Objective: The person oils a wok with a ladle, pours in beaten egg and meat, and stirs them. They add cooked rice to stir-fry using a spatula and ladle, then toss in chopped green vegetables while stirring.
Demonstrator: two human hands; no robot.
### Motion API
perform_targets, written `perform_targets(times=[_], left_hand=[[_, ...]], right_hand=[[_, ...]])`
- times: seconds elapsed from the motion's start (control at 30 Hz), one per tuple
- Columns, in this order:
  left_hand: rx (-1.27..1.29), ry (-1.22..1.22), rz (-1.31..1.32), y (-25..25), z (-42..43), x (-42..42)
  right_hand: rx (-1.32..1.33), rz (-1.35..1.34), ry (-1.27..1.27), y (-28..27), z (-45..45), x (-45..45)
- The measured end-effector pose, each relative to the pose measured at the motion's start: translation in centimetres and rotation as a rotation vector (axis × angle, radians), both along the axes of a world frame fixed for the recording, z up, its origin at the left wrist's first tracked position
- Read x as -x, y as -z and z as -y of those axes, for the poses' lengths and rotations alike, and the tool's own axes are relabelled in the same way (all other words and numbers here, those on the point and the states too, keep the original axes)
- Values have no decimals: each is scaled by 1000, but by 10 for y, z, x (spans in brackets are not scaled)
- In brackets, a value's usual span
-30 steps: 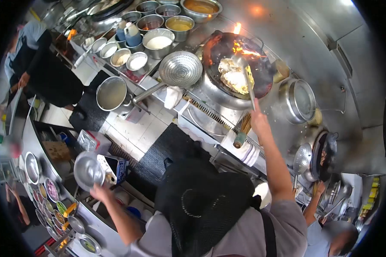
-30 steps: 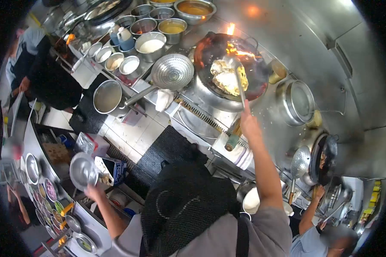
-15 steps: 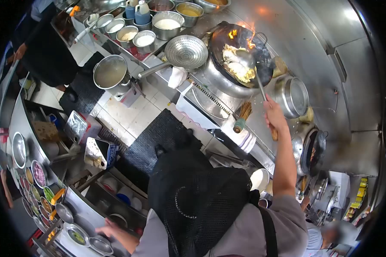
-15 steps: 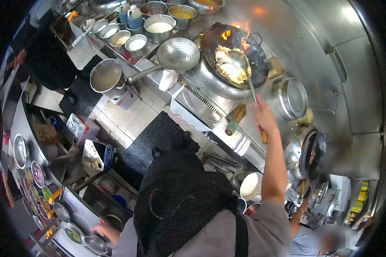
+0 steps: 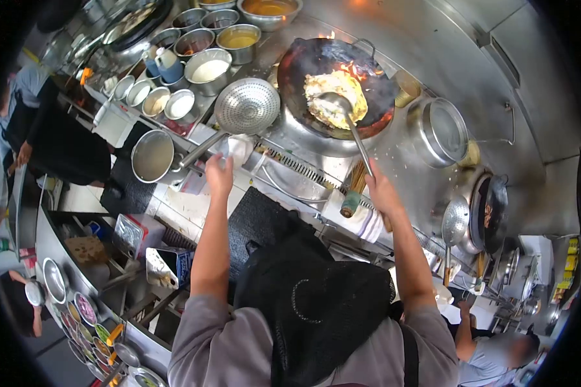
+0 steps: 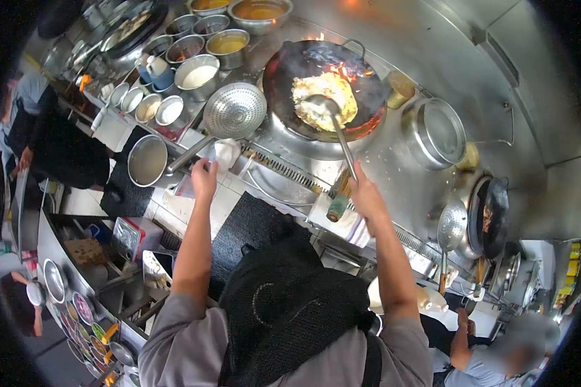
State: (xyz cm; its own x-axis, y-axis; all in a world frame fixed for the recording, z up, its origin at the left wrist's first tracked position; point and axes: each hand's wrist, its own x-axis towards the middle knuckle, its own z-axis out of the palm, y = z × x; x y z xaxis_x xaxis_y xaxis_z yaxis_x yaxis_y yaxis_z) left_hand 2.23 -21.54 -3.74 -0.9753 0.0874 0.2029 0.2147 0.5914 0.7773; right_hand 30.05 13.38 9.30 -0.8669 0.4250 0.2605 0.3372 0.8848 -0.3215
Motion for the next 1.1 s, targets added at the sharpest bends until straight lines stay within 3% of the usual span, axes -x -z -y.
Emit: perform_targets(times=[0.07, 0.1, 0.13, 0.2, 0.27, 0.33, 0.37, 0.4, 0.47, 0.53, 0.6, 0.73, 0.83, 0.87, 0.93, 1.0, 1.03, 1.1], left_hand=[[45, 26, 121, 1, -35, 24], [89, 42, 251, 4, -45, 31], [102, 47, 256, 13, -46, 35], [273, 71, 375, 32, -53, 49], [385, 127, 372, 11, -57, 40], [85, 222, 427, -23, -64, 31], [-79, 282, 453, -27, -64, 30], [-76, 283, 455, -27, -64, 27], [-627, 245, 595, -27, -69, 17], [-740, 293, 593, -44, -84, 9], [-1020, 329, 956, -58, -95, 1], [-1079, 337, 1224, -66, -130, 10], [-1059, 431, 1492, -100, -174, 11], [-990, 432, 1446, -109, -190, 7], [-898, 590, 1443, -65, -221, 8], [-862, 516, 1474, -66, -221, 5], [-841, 440, 1485, -68, -226, 9], [-879, 451, 1474, -59, -232, 12]], right_hand=[[541, 280, 184, -68, 6, 23], [710, 356, 301, -117, 23, 33], [723, 360, 307, -110, 22, 25], [398, 123, 113, -86, 19, 5], [337, 172, 130, -61, 15, 2], [482, 346, 159, -54, 2, 14], [541, 141, 44, -57, -7, 14], [545, 142, 46, -71, -2, 16], [560, 185, 172, -100, 18, 15], [469, 240, 215, -67, 21, 16], [388, 305, 168, -30, 16, 21], [485, 198, 229, -94, 32, 42], [344, 268, 341, -41, 45, 46], [313, 330, 375, -25, 49, 43], [417, 261, 332, -69, 44, 70], [702, 226, 429, -113, 60, 82], [489, 107, 319, -98, 66, 76], [327, 267, 469, -62, 81, 77]])
